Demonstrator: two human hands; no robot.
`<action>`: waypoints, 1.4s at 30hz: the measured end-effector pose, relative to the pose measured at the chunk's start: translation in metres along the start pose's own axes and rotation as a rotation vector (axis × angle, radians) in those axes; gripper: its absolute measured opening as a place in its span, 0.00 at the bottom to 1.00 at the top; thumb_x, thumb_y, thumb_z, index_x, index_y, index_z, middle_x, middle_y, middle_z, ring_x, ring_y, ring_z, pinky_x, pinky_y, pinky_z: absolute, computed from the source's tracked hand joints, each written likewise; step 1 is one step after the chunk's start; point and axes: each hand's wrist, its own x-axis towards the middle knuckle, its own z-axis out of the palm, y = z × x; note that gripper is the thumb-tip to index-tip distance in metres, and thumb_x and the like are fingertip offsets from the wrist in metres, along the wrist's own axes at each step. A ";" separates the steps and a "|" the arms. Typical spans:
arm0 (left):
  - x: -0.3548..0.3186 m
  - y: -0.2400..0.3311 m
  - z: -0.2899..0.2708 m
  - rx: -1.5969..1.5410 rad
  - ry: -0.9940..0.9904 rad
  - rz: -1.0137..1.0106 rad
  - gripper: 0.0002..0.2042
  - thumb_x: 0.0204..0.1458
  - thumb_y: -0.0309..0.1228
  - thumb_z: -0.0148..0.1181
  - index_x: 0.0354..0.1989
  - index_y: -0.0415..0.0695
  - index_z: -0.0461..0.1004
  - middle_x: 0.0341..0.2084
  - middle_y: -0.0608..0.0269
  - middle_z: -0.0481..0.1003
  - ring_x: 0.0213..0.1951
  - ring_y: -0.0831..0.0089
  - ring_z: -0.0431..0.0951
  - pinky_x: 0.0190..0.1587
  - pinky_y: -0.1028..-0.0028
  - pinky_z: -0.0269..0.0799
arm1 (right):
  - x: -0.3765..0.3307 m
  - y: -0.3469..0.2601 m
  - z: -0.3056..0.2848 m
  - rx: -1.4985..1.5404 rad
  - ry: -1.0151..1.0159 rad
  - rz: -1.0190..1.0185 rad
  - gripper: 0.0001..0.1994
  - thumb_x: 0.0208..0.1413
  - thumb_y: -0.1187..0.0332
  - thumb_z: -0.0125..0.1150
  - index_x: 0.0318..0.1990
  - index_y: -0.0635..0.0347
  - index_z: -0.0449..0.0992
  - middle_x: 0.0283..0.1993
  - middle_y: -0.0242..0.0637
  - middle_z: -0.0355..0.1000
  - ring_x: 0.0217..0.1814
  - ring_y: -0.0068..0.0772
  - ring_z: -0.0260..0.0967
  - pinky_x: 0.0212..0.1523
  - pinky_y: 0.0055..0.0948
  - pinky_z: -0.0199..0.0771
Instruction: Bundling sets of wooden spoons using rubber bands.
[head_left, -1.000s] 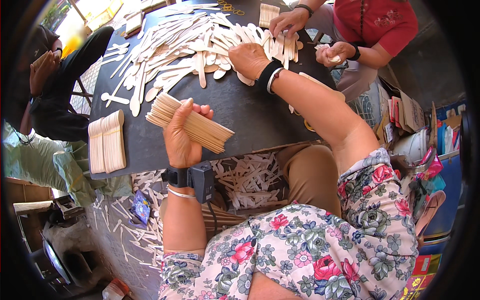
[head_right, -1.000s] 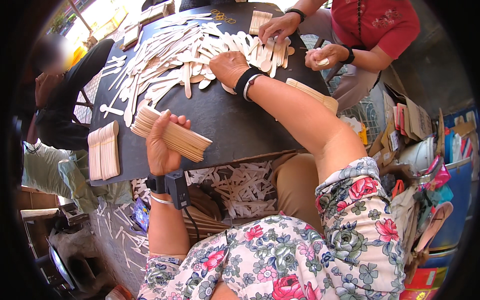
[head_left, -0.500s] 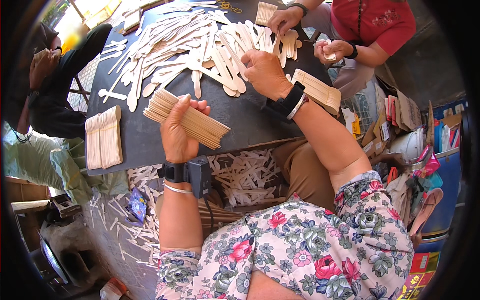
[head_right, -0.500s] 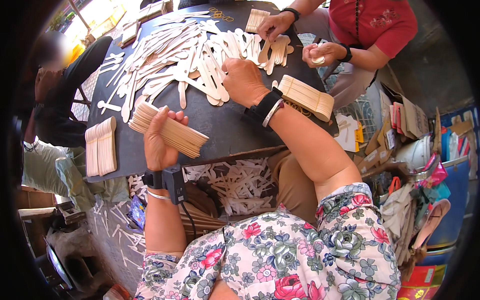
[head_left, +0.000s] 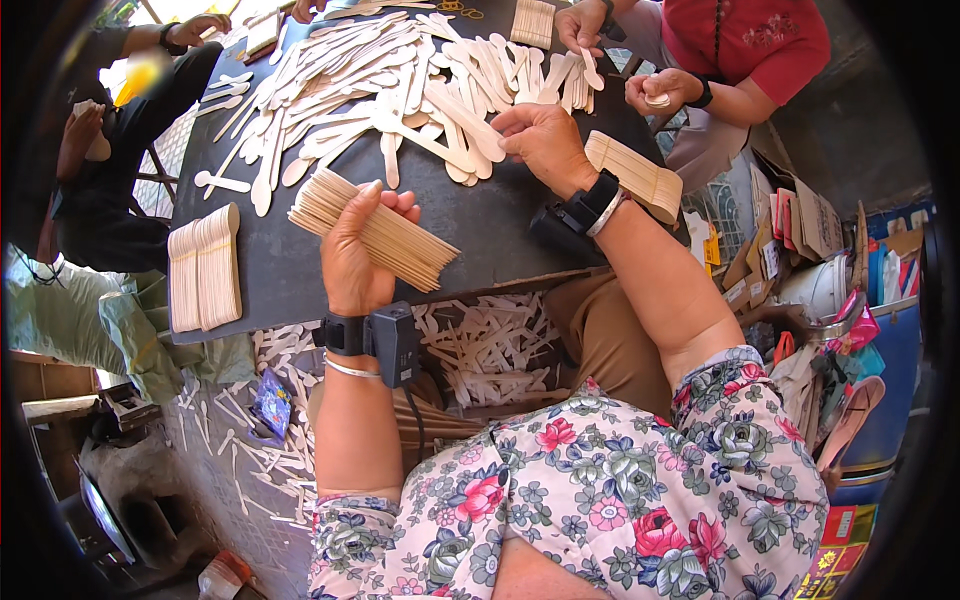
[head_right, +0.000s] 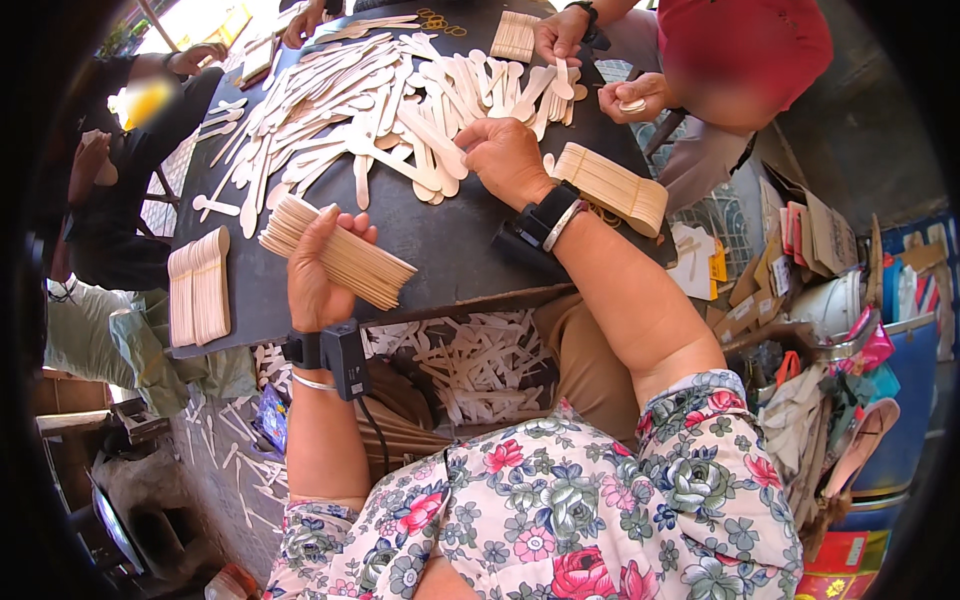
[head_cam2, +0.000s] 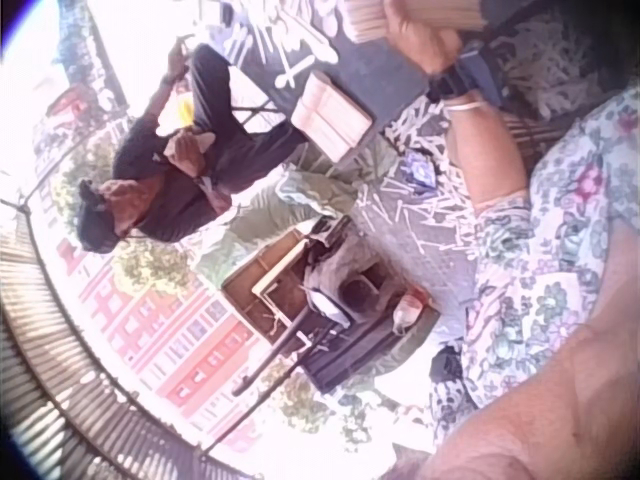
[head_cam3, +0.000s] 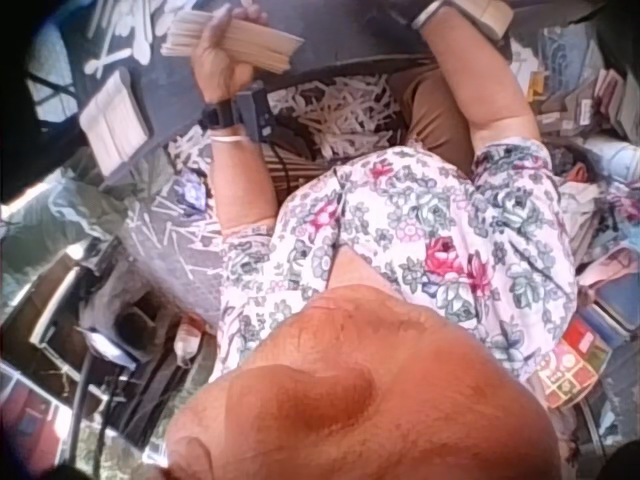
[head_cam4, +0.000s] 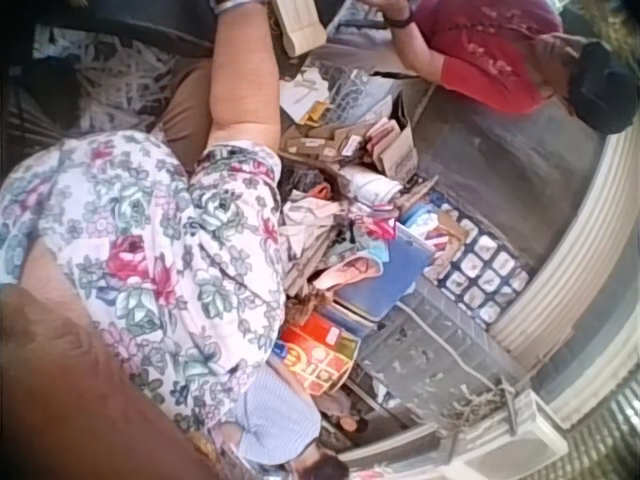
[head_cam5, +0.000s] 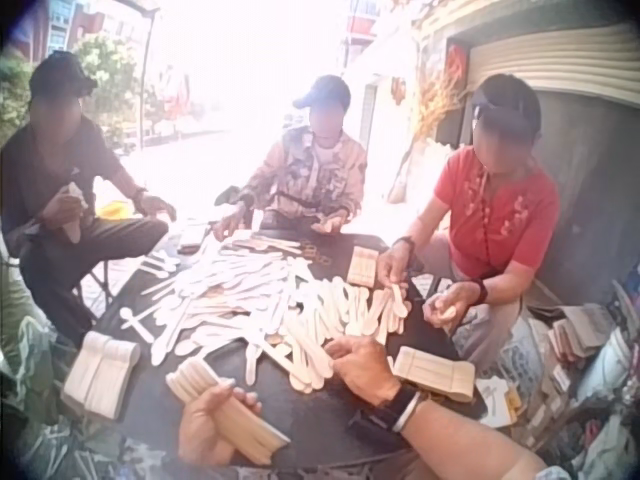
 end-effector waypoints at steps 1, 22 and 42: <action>0.001 0.000 -0.001 -0.004 -0.007 -0.007 0.07 0.51 0.27 0.61 0.35 0.39 0.72 0.28 0.60 0.75 0.35 0.64 0.78 0.44 0.63 0.77 | 0.000 0.001 -0.001 0.070 0.007 0.023 0.11 0.37 0.75 0.60 0.32 0.61 0.81 0.27 0.38 0.77 0.31 0.28 0.75 0.36 0.25 0.73; 0.002 0.000 0.002 -0.050 -0.052 0.170 0.12 0.53 0.30 0.61 0.42 0.41 0.70 0.35 0.57 0.76 0.42 0.62 0.77 0.49 0.61 0.73 | -0.024 -0.031 0.005 0.929 -0.617 0.327 0.09 0.53 0.79 0.58 0.42 0.69 0.75 0.31 0.37 0.73 0.28 0.24 0.72 0.31 0.26 0.76; -0.002 0.004 0.003 0.075 -0.017 0.288 0.17 0.51 0.28 0.61 0.49 0.40 0.65 0.40 0.57 0.73 0.48 0.62 0.74 0.52 0.64 0.70 | -0.035 -0.028 0.032 0.968 -0.798 0.574 0.10 0.53 0.80 0.54 0.43 0.70 0.72 0.34 0.41 0.73 0.33 0.30 0.73 0.37 0.33 0.79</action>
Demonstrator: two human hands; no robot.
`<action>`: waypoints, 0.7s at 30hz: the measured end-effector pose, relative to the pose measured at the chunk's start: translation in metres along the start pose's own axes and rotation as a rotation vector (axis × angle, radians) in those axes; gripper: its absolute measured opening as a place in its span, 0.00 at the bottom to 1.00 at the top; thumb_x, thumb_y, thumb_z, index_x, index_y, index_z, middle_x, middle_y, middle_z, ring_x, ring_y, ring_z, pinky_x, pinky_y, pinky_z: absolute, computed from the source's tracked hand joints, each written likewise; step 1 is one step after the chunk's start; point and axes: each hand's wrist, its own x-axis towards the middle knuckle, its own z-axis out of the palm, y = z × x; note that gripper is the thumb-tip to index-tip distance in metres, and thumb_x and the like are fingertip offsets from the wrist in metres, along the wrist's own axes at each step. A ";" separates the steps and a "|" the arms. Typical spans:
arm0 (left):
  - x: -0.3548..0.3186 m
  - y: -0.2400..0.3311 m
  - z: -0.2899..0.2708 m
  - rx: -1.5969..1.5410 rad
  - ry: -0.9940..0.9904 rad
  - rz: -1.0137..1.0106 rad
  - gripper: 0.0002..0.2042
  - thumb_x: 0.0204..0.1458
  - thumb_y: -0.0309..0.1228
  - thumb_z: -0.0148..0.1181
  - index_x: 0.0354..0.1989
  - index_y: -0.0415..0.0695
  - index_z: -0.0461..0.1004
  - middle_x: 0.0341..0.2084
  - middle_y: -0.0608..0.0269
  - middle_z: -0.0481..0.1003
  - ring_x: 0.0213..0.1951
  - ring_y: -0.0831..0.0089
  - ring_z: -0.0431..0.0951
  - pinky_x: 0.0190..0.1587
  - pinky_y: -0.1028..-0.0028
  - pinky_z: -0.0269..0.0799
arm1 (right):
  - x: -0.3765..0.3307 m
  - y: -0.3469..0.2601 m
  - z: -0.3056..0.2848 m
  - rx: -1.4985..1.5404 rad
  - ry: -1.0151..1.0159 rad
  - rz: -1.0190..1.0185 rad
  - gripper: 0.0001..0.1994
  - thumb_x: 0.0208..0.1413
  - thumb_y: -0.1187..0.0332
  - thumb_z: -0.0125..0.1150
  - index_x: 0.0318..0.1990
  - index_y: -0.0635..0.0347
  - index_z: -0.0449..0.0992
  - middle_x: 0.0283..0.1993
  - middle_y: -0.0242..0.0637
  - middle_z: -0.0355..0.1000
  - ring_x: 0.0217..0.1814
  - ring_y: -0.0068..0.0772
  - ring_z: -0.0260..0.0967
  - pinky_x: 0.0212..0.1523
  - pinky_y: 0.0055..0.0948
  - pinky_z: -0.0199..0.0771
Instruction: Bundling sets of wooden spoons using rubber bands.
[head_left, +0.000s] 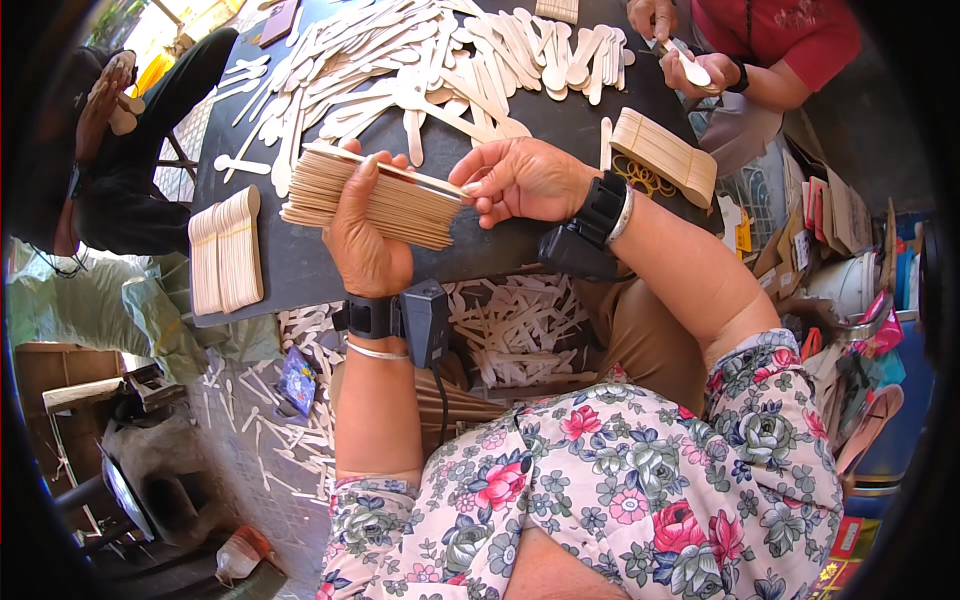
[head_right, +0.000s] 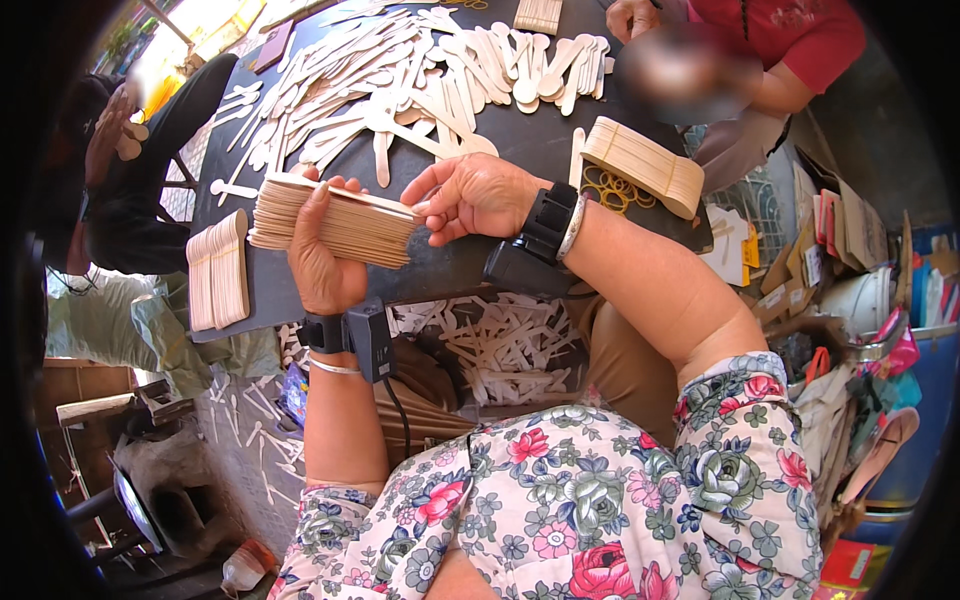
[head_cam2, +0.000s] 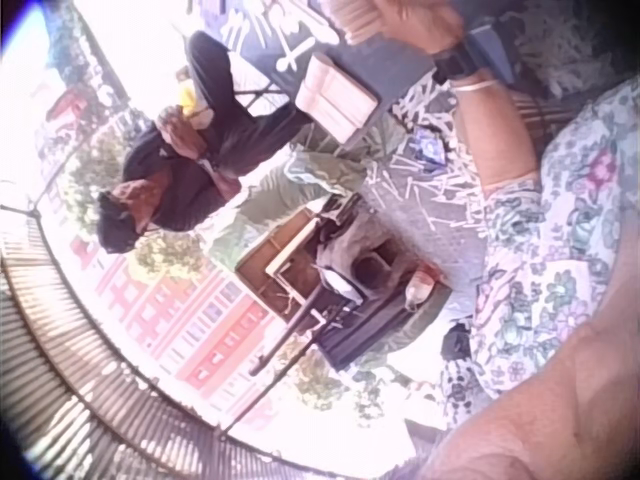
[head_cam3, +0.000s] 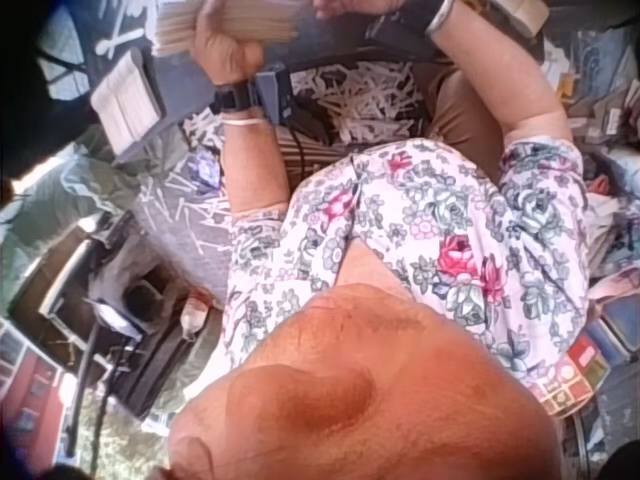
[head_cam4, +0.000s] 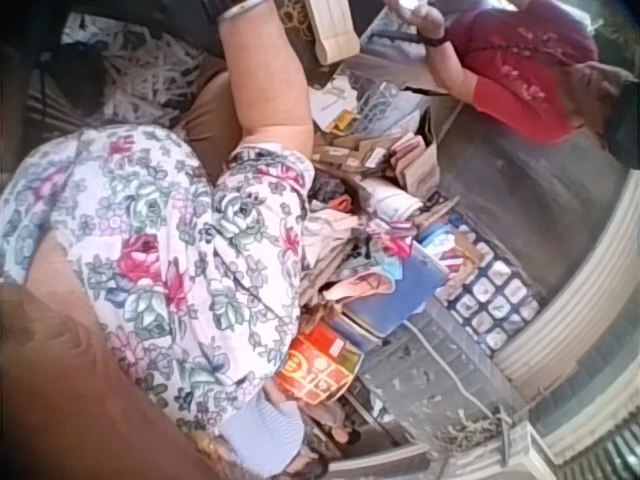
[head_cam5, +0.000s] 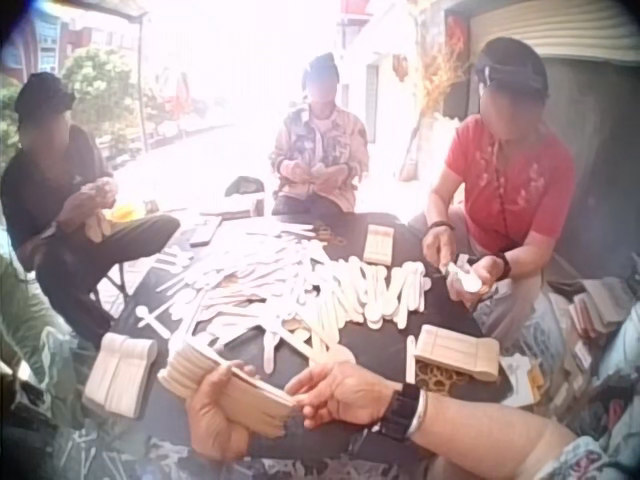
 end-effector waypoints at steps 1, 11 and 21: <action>0.001 -0.001 -0.003 -0.013 -0.007 -0.012 0.17 0.52 0.28 0.60 0.48 0.40 0.66 0.38 0.57 0.73 0.48 0.62 0.74 0.52 0.63 0.69 | 0.000 0.000 0.001 0.006 0.003 0.018 0.11 0.52 0.81 0.54 0.44 0.72 0.71 0.34 0.42 0.73 0.31 0.32 0.73 0.38 0.34 0.79; -0.002 -0.001 0.001 -0.064 0.016 -0.070 0.11 0.53 0.29 0.58 0.43 0.40 0.67 0.37 0.58 0.74 0.46 0.62 0.75 0.54 0.60 0.70 | -0.005 -0.002 0.019 -0.429 0.162 -0.171 0.10 0.52 0.71 0.63 0.40 0.68 0.76 0.30 0.34 0.74 0.29 0.22 0.71 0.35 0.25 0.77; -0.005 -0.008 -0.003 -0.169 -0.022 -0.166 0.11 0.53 0.29 0.59 0.42 0.40 0.69 0.32 0.61 0.73 0.41 0.65 0.75 0.51 0.62 0.72 | -0.007 0.006 0.023 -0.596 0.063 -0.263 0.13 0.51 0.69 0.64 0.42 0.66 0.78 0.33 0.35 0.76 0.31 0.20 0.73 0.28 0.19 0.77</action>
